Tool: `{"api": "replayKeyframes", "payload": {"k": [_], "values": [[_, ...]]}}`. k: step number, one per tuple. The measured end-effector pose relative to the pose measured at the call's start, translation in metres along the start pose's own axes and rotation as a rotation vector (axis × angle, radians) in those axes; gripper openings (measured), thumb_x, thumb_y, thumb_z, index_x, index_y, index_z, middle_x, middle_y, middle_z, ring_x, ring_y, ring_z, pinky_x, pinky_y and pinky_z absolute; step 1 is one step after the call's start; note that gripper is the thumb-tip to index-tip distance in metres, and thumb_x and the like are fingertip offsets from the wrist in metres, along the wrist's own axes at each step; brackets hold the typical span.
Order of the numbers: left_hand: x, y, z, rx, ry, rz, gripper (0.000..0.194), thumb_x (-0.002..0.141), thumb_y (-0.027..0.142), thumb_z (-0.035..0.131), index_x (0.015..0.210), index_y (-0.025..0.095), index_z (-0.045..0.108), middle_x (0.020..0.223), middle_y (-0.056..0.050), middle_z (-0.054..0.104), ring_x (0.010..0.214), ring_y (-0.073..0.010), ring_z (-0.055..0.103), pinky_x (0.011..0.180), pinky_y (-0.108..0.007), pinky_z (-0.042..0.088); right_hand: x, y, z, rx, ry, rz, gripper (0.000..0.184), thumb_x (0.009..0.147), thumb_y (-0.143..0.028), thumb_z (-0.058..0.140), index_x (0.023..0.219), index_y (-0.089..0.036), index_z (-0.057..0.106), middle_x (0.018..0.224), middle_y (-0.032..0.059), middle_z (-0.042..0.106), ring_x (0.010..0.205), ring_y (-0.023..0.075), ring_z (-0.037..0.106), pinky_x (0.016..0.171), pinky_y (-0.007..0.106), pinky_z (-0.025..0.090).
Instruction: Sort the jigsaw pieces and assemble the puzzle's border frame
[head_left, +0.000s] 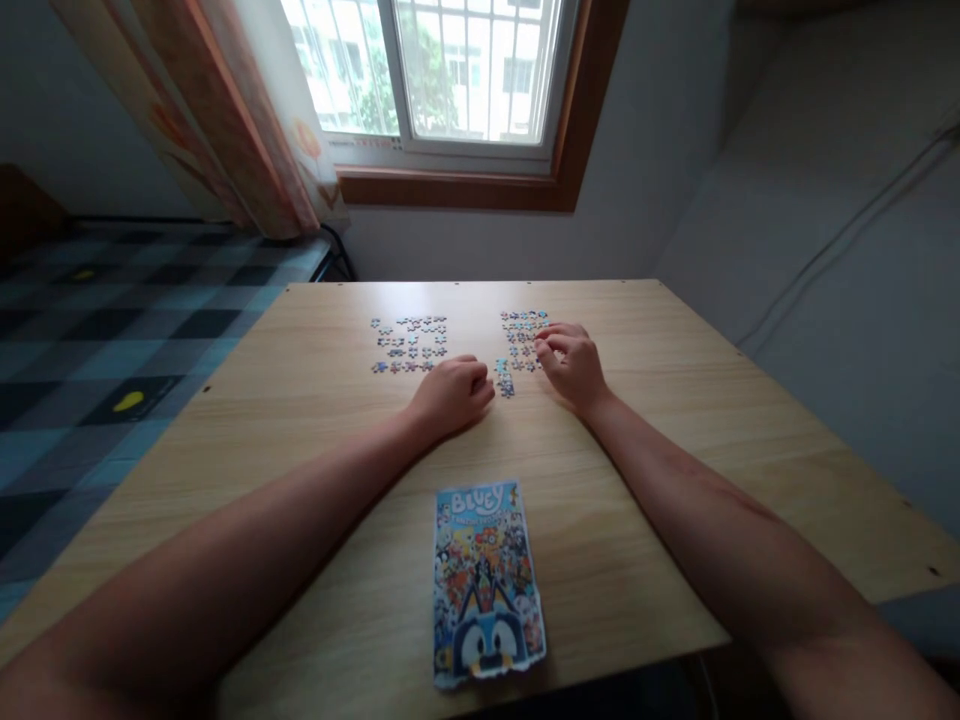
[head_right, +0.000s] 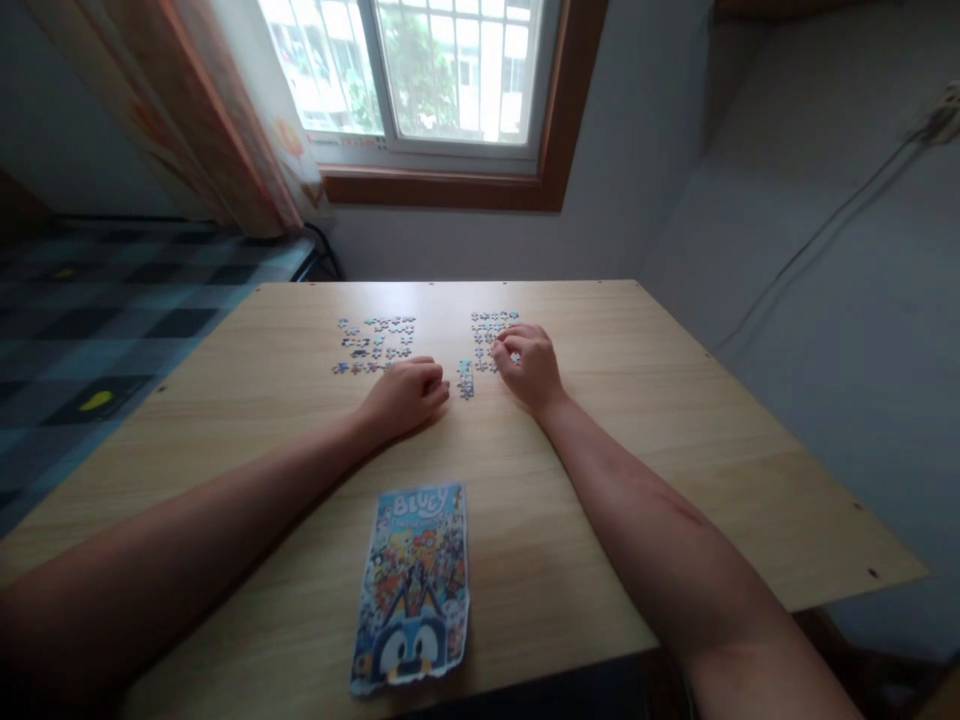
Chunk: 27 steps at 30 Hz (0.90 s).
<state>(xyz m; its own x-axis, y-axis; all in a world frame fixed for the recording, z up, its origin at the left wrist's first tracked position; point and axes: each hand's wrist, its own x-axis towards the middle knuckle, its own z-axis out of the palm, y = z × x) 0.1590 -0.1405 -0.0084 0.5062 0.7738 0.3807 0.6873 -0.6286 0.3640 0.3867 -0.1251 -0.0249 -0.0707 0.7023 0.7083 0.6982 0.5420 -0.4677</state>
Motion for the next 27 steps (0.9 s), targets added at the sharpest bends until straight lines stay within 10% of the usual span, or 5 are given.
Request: {"api": "replayKeyframes", "payload": {"k": [8,27], "values": [[0.002,0.0,-0.002,0.162,-0.079,-0.099,0.028,0.077,0.02,0.051,0.05,0.02,0.043,0.052,0.0,0.046,0.057,-0.0135,0.04,0.063,-0.028,0.035,-0.004,-0.003,-0.003,0.023,-0.037,0.042,0.052,0.102,-0.04,0.046,0.057,-0.023,0.066,0.078,0.0037,0.076,0.107,0.0238,0.068,0.104,0.042,0.042],[-0.007,0.005,-0.01,0.273,-0.276,-0.076,0.023,0.08,0.02,0.052,0.067,0.02,0.07,0.078,-0.009,0.073,0.073,-0.0221,0.065,0.067,-0.032,0.046,-0.006,-0.006,0.002,0.13,-0.091,0.068,0.053,0.089,-0.029,0.044,0.036,-0.024,0.039,0.04,-0.0004,0.045,0.052,0.0172,0.057,0.072,0.032,0.045]]}}
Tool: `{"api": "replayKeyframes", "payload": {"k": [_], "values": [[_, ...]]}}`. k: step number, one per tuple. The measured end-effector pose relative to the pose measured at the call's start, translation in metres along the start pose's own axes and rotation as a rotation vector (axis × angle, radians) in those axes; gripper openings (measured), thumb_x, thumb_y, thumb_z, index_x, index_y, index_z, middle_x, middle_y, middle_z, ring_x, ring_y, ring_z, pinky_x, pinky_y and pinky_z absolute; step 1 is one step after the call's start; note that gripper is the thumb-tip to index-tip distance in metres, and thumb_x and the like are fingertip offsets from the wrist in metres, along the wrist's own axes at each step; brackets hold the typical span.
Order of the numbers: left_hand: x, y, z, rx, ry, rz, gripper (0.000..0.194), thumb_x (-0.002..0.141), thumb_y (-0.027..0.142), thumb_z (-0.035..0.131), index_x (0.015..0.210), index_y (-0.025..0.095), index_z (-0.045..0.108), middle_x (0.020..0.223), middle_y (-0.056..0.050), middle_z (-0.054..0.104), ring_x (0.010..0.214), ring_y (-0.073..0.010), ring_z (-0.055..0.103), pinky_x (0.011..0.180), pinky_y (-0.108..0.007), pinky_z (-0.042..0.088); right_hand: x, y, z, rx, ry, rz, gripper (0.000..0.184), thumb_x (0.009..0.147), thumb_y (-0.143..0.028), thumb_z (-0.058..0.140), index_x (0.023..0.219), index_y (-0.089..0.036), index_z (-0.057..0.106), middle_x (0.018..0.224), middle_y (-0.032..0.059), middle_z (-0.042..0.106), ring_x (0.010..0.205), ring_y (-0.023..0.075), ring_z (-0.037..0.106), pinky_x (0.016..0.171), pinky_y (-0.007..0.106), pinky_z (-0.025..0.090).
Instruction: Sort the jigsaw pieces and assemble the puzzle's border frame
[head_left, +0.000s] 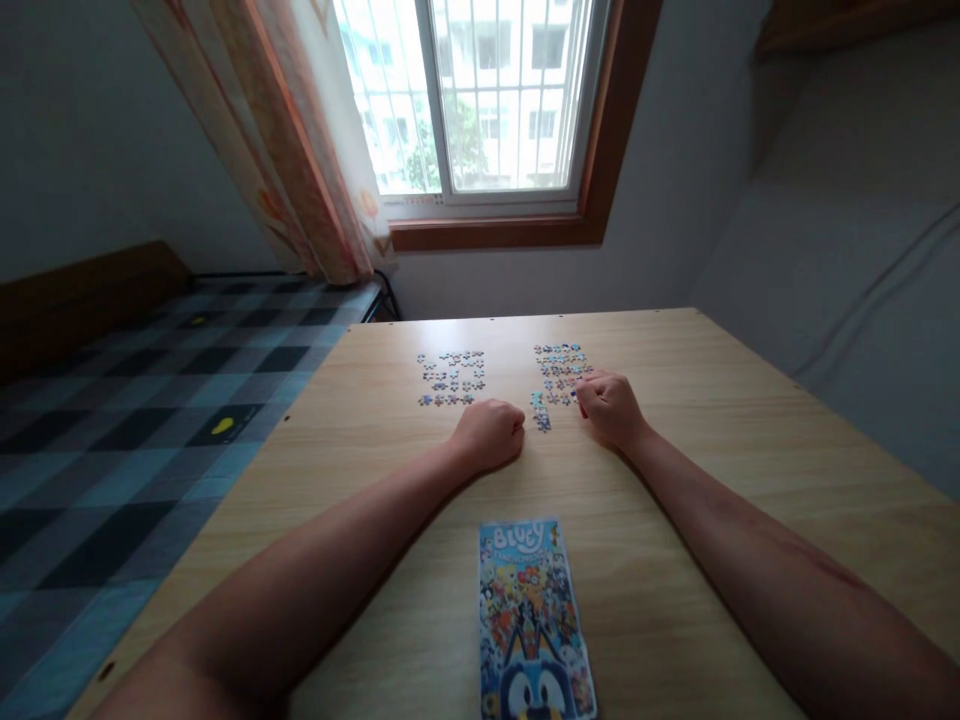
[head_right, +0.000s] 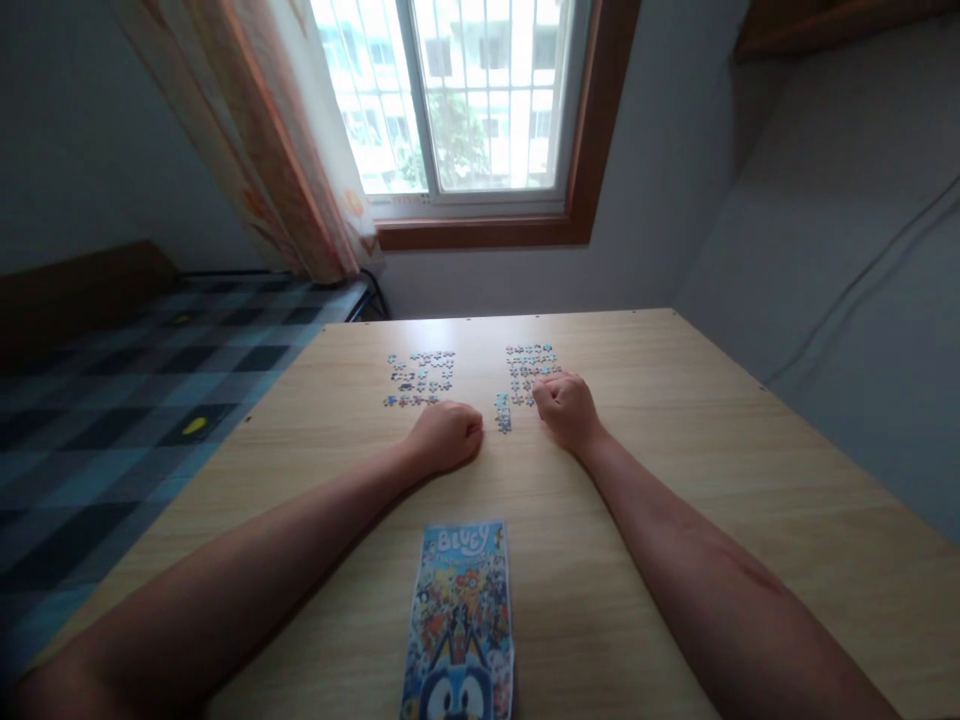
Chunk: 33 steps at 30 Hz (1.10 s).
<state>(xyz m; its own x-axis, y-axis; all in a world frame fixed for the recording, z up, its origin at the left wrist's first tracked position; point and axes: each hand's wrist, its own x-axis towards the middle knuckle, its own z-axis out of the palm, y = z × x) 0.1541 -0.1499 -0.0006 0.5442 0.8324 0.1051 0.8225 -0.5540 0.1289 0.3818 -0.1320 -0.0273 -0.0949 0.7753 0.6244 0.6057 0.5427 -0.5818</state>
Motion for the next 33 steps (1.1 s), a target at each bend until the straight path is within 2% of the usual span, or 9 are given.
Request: {"api": "replayKeyframes", "payload": {"k": [4,8,13,16,21,25,29,31,33], "values": [[-0.001,0.0,0.001,0.009,-0.023,0.001,0.023,0.081,0.022,0.052,0.068,0.02,0.071,0.08,-0.009,0.074,0.075,-0.0231,0.066,0.068,-0.033,0.047,-0.001,0.001,0.001,0.037,-0.005,0.066,0.052,0.087,-0.029,0.044,0.037,-0.025,0.032,0.038,-0.0024,0.035,0.042,0.0141,0.046,0.06,0.03,0.041],[-0.003,-0.001,0.0,-0.001,-0.019,0.012,0.023,0.081,0.022,0.053,0.067,0.021,0.07,0.079,-0.009,0.074,0.074,-0.0221,0.066,0.068,-0.032,0.047,-0.003,-0.003,0.002,0.041,0.032,0.091,0.052,0.088,-0.031,0.045,0.041,-0.025,0.024,0.042,-0.0026,0.03,0.041,0.0128,0.04,0.052,0.029,0.034],[-0.005,-0.003,0.001,-0.016,-0.02,0.06,0.024,0.083,0.022,0.053,0.066,0.021,0.07,0.076,-0.008,0.073,0.072,-0.0211,0.066,0.067,-0.031,0.046,-0.004,-0.004,0.0,0.0,0.152,0.102,0.051,0.092,-0.035,0.044,0.044,-0.024,0.035,0.047,-0.0004,0.042,0.048,0.015,0.045,0.054,0.03,0.035],[-0.005,-0.005,0.004,-0.028,-0.001,0.074,0.029,0.087,0.027,0.052,0.065,0.021,0.069,0.075,-0.008,0.073,0.07,-0.0206,0.065,0.066,-0.032,0.046,-0.004,0.0,-0.001,-0.004,0.193,0.098,0.05,0.094,-0.036,0.043,0.046,-0.024,0.04,0.048,-0.0003,0.044,0.049,0.0158,0.045,0.055,0.031,0.035],[-0.007,-0.008,0.005,-0.095,0.07,0.055,0.041,0.095,0.041,0.049,0.063,0.02,0.064,0.07,-0.007,0.069,0.066,-0.0183,0.062,0.062,-0.03,0.043,-0.004,0.0,-0.001,0.016,0.196,0.082,0.051,0.096,-0.037,0.043,0.046,-0.024,0.04,0.048,-0.0001,0.045,0.049,0.0162,0.046,0.055,0.031,0.036],[-0.01,-0.01,-0.001,-0.099,0.153,0.034,0.044,0.097,0.047,0.048,0.066,0.02,0.064,0.073,-0.006,0.067,0.062,-0.0162,0.057,0.059,-0.029,0.04,-0.005,-0.001,-0.001,0.026,0.192,0.081,0.05,0.096,-0.036,0.044,0.047,-0.024,0.042,0.051,0.0005,0.048,0.052,0.0168,0.049,0.057,0.031,0.038],[-0.004,-0.026,-0.022,-0.027,0.269,-0.112,0.042,0.098,0.044,0.045,0.071,0.02,0.067,0.08,-0.006,0.067,0.062,-0.0149,0.056,0.059,-0.027,0.039,-0.005,0.001,-0.001,0.03,0.188,0.093,0.05,0.096,-0.035,0.044,0.047,-0.024,0.044,0.051,0.0009,0.05,0.054,0.0174,0.052,0.06,0.031,0.039],[0.004,-0.044,-0.037,-0.006,0.336,-0.239,0.04,0.098,0.041,0.046,0.075,0.02,0.07,0.085,-0.006,0.069,0.067,-0.0155,0.058,0.062,-0.027,0.041,-0.005,0.003,0.0,0.031,0.187,0.103,0.051,0.096,-0.036,0.044,0.047,-0.024,0.044,0.051,0.0009,0.051,0.054,0.0173,0.053,0.061,0.031,0.04],[0.013,-0.066,-0.051,0.023,0.323,-0.34,0.037,0.095,0.042,0.049,0.082,0.019,0.075,0.091,-0.007,0.071,0.07,-0.0166,0.061,0.062,-0.028,0.041,-0.004,0.004,0.001,0.034,0.192,0.11,0.051,0.097,-0.037,0.044,0.047,-0.024,0.044,0.051,0.001,0.052,0.054,0.0174,0.054,0.062,0.031,0.041]]}}
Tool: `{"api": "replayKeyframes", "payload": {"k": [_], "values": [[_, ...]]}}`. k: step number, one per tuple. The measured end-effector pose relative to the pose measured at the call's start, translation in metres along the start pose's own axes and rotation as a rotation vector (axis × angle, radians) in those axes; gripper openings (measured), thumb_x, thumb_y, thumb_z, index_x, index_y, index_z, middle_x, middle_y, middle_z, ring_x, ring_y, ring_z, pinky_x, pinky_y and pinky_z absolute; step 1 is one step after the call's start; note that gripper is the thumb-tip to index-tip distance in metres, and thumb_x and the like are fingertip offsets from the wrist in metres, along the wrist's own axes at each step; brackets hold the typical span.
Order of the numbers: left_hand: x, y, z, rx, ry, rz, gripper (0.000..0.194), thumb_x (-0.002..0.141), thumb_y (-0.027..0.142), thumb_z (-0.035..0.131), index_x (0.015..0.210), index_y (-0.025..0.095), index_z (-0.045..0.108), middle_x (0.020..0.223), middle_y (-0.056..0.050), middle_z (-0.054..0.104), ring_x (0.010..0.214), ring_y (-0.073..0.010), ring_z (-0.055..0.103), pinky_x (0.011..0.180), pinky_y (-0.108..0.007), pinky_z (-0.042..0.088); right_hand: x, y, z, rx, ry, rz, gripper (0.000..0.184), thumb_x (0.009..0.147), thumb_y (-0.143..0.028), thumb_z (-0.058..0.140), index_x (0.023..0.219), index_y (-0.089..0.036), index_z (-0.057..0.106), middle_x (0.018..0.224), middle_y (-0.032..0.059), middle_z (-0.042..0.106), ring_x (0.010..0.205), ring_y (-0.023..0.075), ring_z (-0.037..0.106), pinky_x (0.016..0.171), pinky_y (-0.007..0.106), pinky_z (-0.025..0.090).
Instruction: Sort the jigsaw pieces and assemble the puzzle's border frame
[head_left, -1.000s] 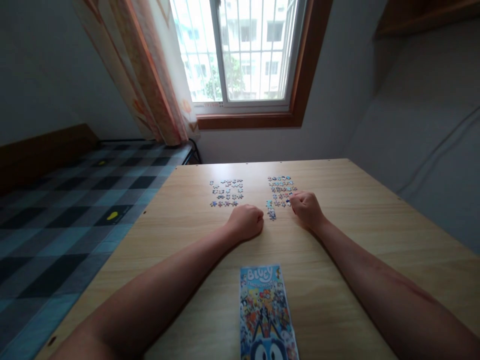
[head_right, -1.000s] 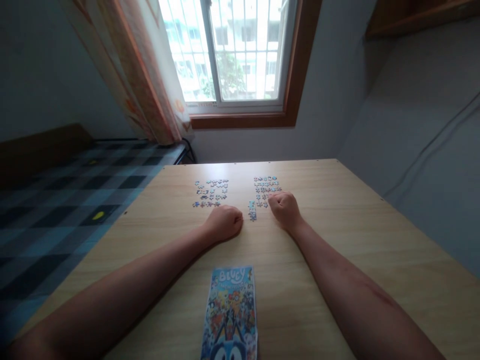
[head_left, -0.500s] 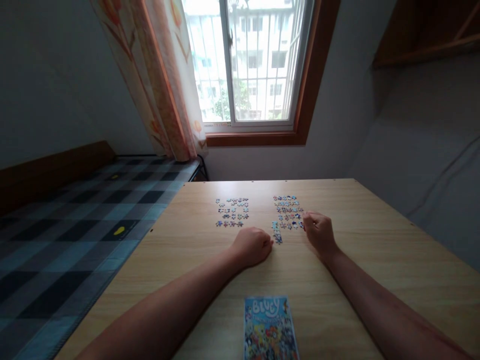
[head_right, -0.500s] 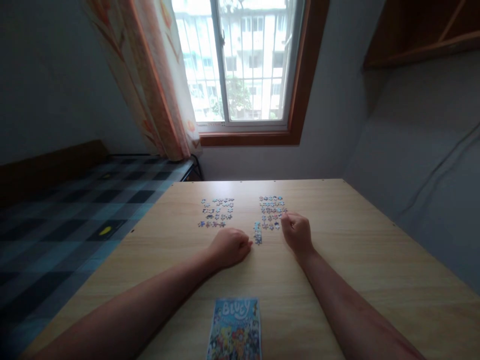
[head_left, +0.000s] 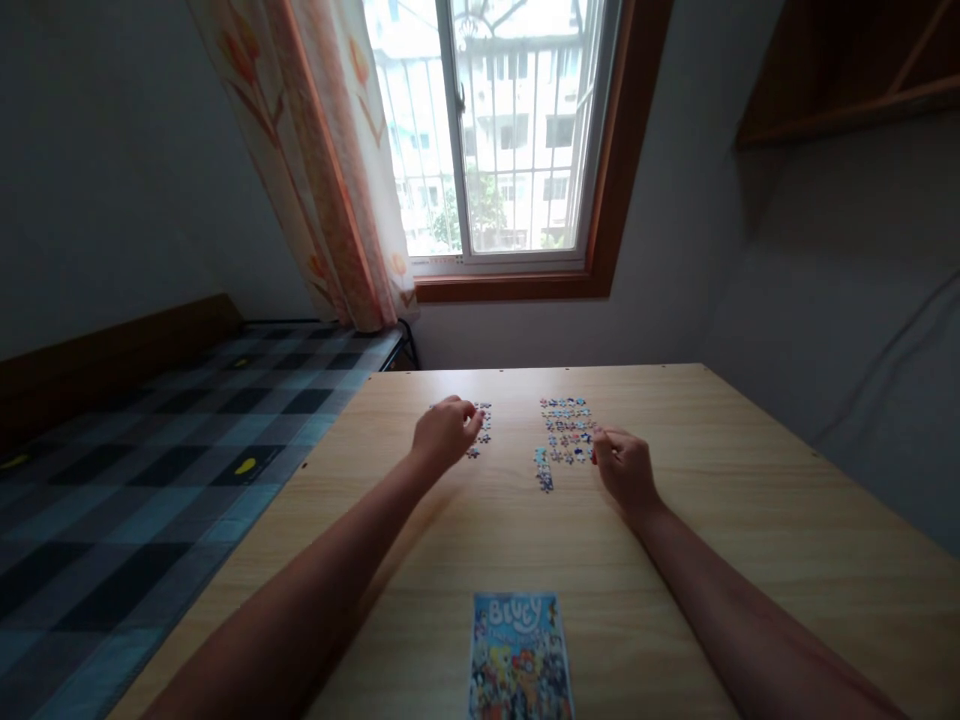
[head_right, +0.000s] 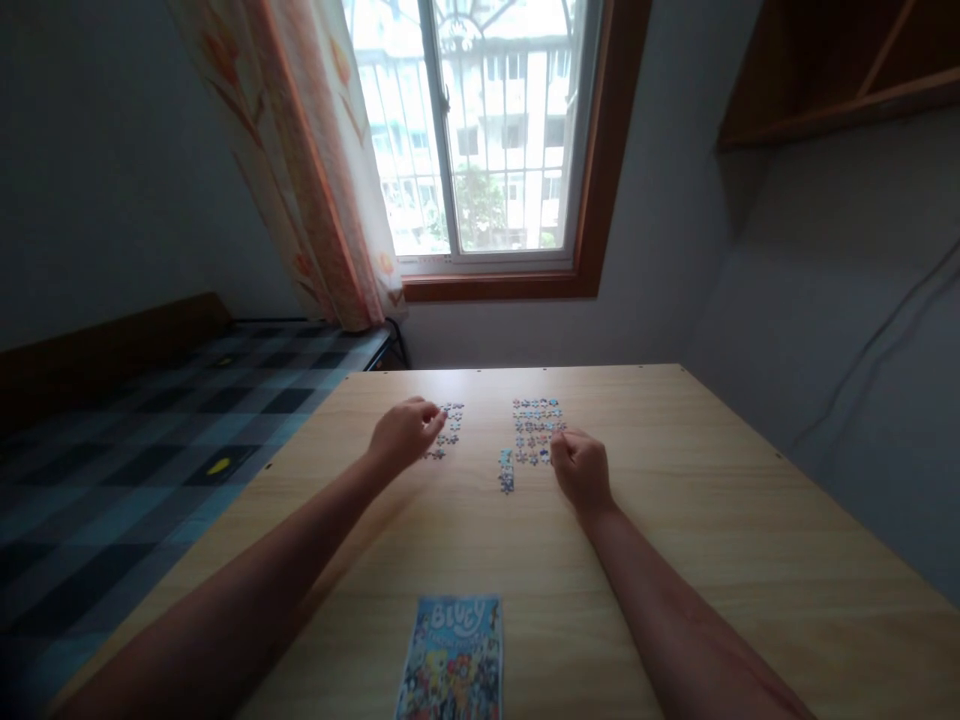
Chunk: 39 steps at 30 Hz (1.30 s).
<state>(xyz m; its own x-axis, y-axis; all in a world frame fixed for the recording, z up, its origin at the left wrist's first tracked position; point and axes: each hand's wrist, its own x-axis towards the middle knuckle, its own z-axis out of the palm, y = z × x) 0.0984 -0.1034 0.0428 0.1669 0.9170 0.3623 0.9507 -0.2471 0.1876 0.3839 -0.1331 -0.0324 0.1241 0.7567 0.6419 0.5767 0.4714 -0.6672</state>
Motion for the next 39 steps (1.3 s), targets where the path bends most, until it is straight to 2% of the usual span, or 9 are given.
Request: {"api": "replayKeyframes", "payload": {"k": [2,4,5,8,16,26,31,35,39], "values": [[0.02,-0.019,-0.005,0.073,-0.03,-0.076,0.033,0.093,0.039,0.052,0.092,0.019,0.078,0.101,-0.01,0.073,0.078,-0.019,0.064,0.064,-0.028,0.043,0.001,0.0,0.001,0.004,0.001,0.004,0.052,0.098,-0.038,0.042,0.047,-0.024,0.044,0.052,0.0014,0.053,0.055,0.0176,0.055,0.063,0.031,0.041],[0.036,-0.035,-0.005,0.135,-0.13,-0.145,0.031,0.092,0.037,0.053,0.097,0.02,0.079,0.106,-0.011,0.074,0.088,-0.0211,0.066,0.067,-0.027,0.044,0.002,-0.002,0.001,0.003,0.002,0.007,0.053,0.098,-0.039,0.041,0.047,-0.024,0.043,0.052,0.0016,0.053,0.056,0.0177,0.055,0.062,0.031,0.041],[0.042,-0.041,-0.003,0.161,-0.188,-0.168,0.03,0.092,0.036,0.054,0.099,0.021,0.08,0.108,-0.011,0.075,0.091,-0.0211,0.067,0.069,-0.026,0.045,0.002,-0.002,0.001,0.002,0.002,0.008,0.054,0.099,-0.04,0.041,0.047,-0.024,0.043,0.052,0.0017,0.052,0.056,0.0176,0.055,0.062,0.031,0.041],[0.056,-0.05,0.005,0.189,-0.265,-0.194,0.026,0.088,0.035,0.06,0.098,0.023,0.08,0.104,-0.01,0.077,0.091,-0.0212,0.068,0.069,-0.025,0.046,0.002,-0.003,0.0,0.006,0.0,0.005,0.054,0.099,-0.041,0.04,0.048,-0.024,0.043,0.052,0.0018,0.053,0.055,0.0172,0.054,0.062,0.031,0.041],[0.072,-0.042,0.018,0.254,-0.386,-0.212,0.025,0.084,0.036,0.066,0.097,0.021,0.081,0.104,-0.012,0.077,0.089,-0.0227,0.069,0.07,-0.025,0.048,0.002,-0.001,0.002,0.009,0.019,-0.036,0.054,0.1,-0.037,0.042,0.047,-0.022,0.044,0.051,0.0009,0.052,0.054,0.0153,0.052,0.062,0.029,0.04],[0.08,-0.042,0.025,0.262,-0.406,-0.229,0.025,0.083,0.035,0.068,0.098,0.019,0.08,0.106,-0.014,0.076,0.095,-0.0252,0.069,0.075,-0.027,0.05,0.002,-0.005,0.003,-0.009,0.003,-0.107,0.053,0.1,-0.032,0.044,0.048,-0.022,0.044,0.052,0.0007,0.051,0.053,0.0143,0.051,0.06,0.029,0.038],[0.086,-0.044,0.029,0.185,-0.421,-0.281,0.025,0.075,0.038,0.075,0.091,0.019,0.08,0.095,-0.012,0.077,0.09,-0.0244,0.069,0.074,-0.027,0.048,0.002,-0.005,0.003,-0.022,-0.005,-0.117,0.053,0.1,-0.032,0.044,0.047,-0.022,0.044,0.052,0.0009,0.051,0.053,0.0141,0.051,0.06,0.029,0.037],[0.089,-0.047,0.021,0.04,-0.45,-0.303,0.024,0.067,0.037,0.081,0.081,0.018,0.079,0.078,-0.008,0.075,0.077,-0.0207,0.066,0.065,-0.025,0.045,0.002,-0.003,0.005,-0.002,-0.007,-0.103,0.054,0.099,-0.033,0.045,0.047,-0.022,0.044,0.052,0.0009,0.051,0.053,0.0143,0.051,0.06,0.029,0.038],[0.089,-0.056,-0.008,-0.169,-0.467,-0.3,0.033,0.075,0.046,0.073,0.09,0.017,0.077,0.073,-0.007,0.072,0.065,-0.0162,0.06,0.05,-0.023,0.036,0.003,0.001,0.005,0.025,0.02,-0.046,0.053,0.099,-0.033,0.045,0.047,-0.022,0.045,0.052,0.0009,0.052,0.054,0.0149,0.052,0.062,0.029,0.039]]}}
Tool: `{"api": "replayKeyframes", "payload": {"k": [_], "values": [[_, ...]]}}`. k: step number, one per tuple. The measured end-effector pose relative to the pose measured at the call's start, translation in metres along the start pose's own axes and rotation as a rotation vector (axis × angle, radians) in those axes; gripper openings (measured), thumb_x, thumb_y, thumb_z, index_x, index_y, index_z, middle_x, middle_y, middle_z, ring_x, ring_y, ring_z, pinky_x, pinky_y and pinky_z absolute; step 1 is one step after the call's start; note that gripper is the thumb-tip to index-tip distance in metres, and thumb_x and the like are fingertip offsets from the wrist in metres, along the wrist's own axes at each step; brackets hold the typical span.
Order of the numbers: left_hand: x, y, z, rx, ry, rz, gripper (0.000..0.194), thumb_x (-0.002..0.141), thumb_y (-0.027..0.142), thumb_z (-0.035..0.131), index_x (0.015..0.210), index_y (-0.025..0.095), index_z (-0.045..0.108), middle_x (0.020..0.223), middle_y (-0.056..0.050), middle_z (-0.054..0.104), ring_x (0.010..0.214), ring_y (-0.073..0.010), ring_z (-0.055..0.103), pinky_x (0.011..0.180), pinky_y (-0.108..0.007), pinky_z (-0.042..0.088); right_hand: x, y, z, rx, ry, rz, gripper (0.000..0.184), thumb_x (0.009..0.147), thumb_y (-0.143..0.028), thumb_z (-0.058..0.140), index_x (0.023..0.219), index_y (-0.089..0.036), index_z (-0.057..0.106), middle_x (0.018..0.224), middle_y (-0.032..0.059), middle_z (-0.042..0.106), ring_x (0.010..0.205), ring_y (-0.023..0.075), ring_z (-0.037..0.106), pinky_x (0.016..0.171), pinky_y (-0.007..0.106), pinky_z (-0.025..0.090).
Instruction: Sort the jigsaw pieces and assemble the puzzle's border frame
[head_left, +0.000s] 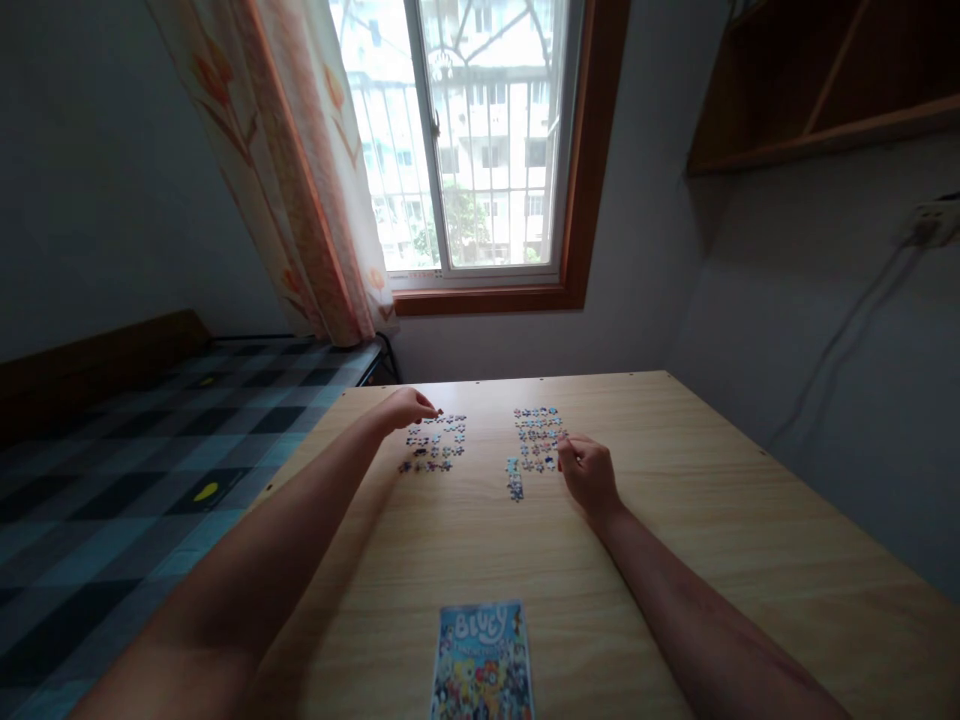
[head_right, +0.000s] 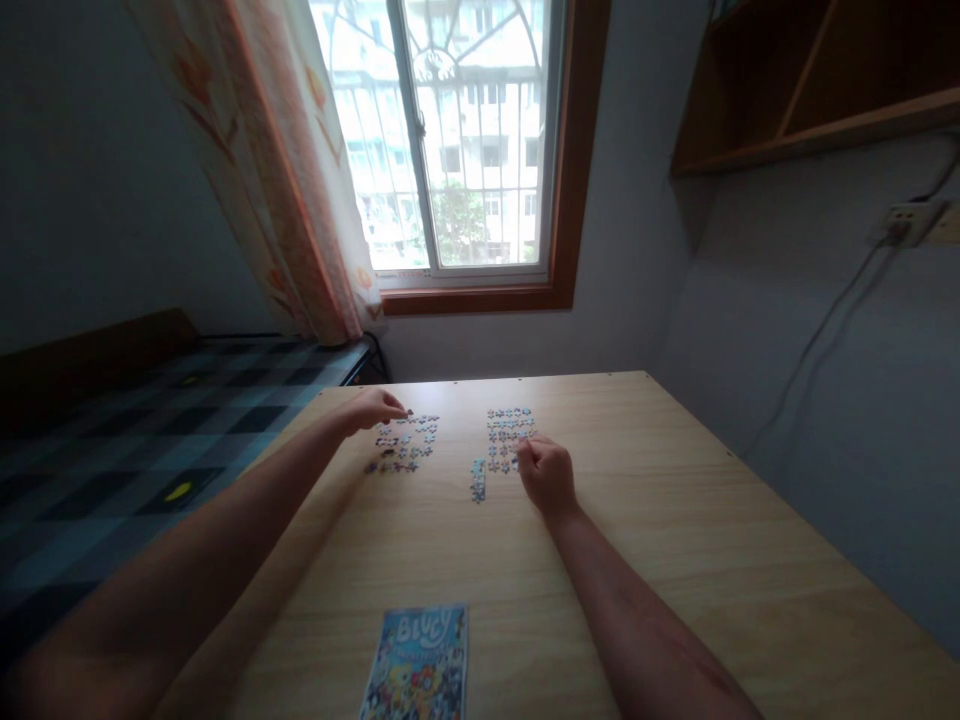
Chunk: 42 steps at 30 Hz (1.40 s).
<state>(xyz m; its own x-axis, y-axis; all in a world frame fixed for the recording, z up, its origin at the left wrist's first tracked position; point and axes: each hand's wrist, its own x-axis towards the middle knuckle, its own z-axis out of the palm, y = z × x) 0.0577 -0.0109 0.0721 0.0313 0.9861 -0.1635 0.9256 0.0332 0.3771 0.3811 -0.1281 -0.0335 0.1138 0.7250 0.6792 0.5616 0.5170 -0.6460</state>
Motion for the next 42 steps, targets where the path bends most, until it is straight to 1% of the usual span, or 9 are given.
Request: {"api": "replayKeyframes", "payload": {"k": [3,6,8,12,15,17,20,32,42], "values": [[-0.023,0.0,-0.022,-0.386,-0.009,0.091,0.033,0.073,0.045,0.075,0.091,0.018,0.073,0.084,-0.007,0.073,0.071,-0.0149,0.063,0.047,-0.019,0.031,0.0,0.002,0.0,0.004,-0.001,0.02,0.053,0.099,-0.034,0.044,0.047,-0.022,0.046,0.053,0.0011,0.053,0.055,0.0154,0.053,0.062,0.029,0.04],[-0.061,0.012,-0.019,-0.64,-0.039,0.189,0.028,0.07,0.039,0.078,0.085,0.017,0.069,0.087,-0.005,0.073,0.064,-0.0106,0.061,0.044,-0.018,0.026,0.0,0.001,0.0,-0.004,-0.021,0.006,0.053,0.099,-0.035,0.044,0.047,-0.022,0.046,0.053,0.0011,0.052,0.055,0.0159,0.053,0.062,0.03,0.039],[-0.088,0.024,0.003,-0.685,-0.116,0.249,0.023,0.073,0.035,0.076,0.085,0.017,0.069,0.084,-0.004,0.073,0.057,-0.0087,0.058,0.043,-0.018,0.027,0.0,-0.001,0.001,-0.014,-0.028,-0.008,0.053,0.099,-0.035,0.044,0.047,-0.022,0.046,0.052,0.0011,0.052,0.054,0.0161,0.053,0.061,0.03,0.038],[-0.124,0.046,0.078,-0.667,-0.238,0.367,0.007,0.076,0.023,0.071,0.078,0.016,0.069,0.076,-0.003,0.074,0.053,-0.0095,0.058,0.049,-0.021,0.042,-0.002,-0.003,0.001,-0.047,-0.045,-0.024,0.054,0.099,-0.036,0.043,0.047,-0.022,0.046,0.052,0.0014,0.053,0.054,0.016,0.053,0.06,0.03,0.038],[-0.136,0.055,0.122,-0.604,-0.039,0.482,0.006,0.08,0.02,0.069,0.08,0.017,0.074,0.075,-0.002,0.075,0.059,-0.011,0.061,0.057,-0.023,0.047,-0.003,-0.004,0.001,-0.09,-0.052,-0.02,0.054,0.099,-0.037,0.043,0.047,-0.022,0.048,0.052,0.0017,0.054,0.054,0.016,0.053,0.061,0.029,0.039],[-0.14,0.059,0.135,-0.583,0.099,0.56,0.009,0.084,0.02,0.068,0.085,0.019,0.077,0.081,-0.002,0.077,0.065,-0.0113,0.064,0.065,-0.023,0.049,-0.003,-0.005,0.001,-0.126,-0.047,-0.011,0.053,0.098,-0.037,0.043,0.047,-0.022,0.048,0.053,0.0024,0.055,0.055,0.0163,0.054,0.061,0.029,0.039],[-0.143,0.059,0.139,-0.559,0.159,0.602,0.01,0.085,0.02,0.069,0.086,0.021,0.078,0.082,-0.001,0.078,0.065,-0.0113,0.064,0.067,-0.024,0.049,-0.003,-0.004,0.002,-0.186,-0.061,-0.014,0.053,0.098,-0.037,0.043,0.048,-0.022,0.049,0.055,0.0033,0.058,0.056,0.0162,0.055,0.06,0.029,0.038],[-0.136,0.05,0.137,-0.452,0.119,0.53,0.015,0.087,0.022,0.066,0.092,0.024,0.08,0.088,-0.001,0.08,0.075,-0.0152,0.07,0.076,-0.028,0.054,-0.008,-0.008,-0.001,-0.175,-0.145,-0.106,0.054,0.1,-0.035,0.044,0.047,-0.022,0.046,0.054,0.0015,0.053,0.054,0.0147,0.05,0.06,0.028,0.04],[-0.134,0.054,0.137,-0.348,0.1,0.538,0.02,0.086,0.022,0.064,0.096,0.024,0.081,0.091,-0.003,0.08,0.08,-0.0179,0.072,0.078,-0.03,0.053,-0.006,-0.021,-0.006,-0.099,-0.391,-0.214,0.046,0.097,-0.029,0.052,0.053,-0.021,0.057,0.061,0.002,0.06,0.062,0.0152,0.056,0.067,0.029,0.045]]}}
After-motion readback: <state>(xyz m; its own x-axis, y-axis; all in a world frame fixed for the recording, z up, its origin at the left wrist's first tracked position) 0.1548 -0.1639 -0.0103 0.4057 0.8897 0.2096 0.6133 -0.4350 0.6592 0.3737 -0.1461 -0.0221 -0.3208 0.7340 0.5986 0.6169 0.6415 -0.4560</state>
